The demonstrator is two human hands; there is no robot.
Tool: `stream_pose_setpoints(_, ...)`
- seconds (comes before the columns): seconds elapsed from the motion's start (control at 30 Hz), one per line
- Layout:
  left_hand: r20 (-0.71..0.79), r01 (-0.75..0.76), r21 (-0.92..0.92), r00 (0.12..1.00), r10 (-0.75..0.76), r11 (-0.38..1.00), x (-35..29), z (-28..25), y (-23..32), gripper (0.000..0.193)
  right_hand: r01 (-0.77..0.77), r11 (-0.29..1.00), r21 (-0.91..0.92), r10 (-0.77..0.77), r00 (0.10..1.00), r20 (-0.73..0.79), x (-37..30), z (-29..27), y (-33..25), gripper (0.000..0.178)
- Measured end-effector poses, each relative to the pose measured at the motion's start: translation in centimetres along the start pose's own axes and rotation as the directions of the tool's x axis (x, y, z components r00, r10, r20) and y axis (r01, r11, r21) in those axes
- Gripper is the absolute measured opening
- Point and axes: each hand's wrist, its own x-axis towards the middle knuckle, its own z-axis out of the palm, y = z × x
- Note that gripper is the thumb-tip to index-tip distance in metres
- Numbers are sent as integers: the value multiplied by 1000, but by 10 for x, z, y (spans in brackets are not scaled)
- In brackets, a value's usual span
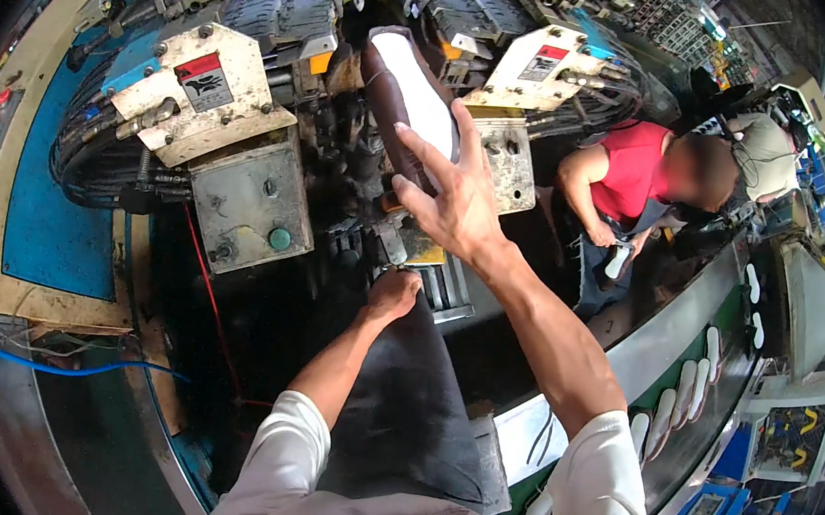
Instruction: Operating a shoe lasting machine to attach and shape shoe uppers onto insoles.
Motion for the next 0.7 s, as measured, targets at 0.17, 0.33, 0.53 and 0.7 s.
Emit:
stream_pose_setpoints(0.17,-67,-63,243,994,81,968,-44,-45,26,35,-36,994,-107,46,995,93,-6,20,10,74)
stream_pose_setpoints(0.33,-332,87,149,943,-33,985,-116,-63,23,45,17,999,-27,-15,997,75,-13,44,-32,87)
stream_pose_setpoints(0.53,-341,114,231,940,-29,966,-135,-75,46,39,4,997,-83,-2,1000,25,-9,49,-27,88)
stream_pose_setpoints(0.7,-310,153,262,948,-67,953,-128,-78,50,35,15,996,-87,-13,1000,21,40,62,-10,86)
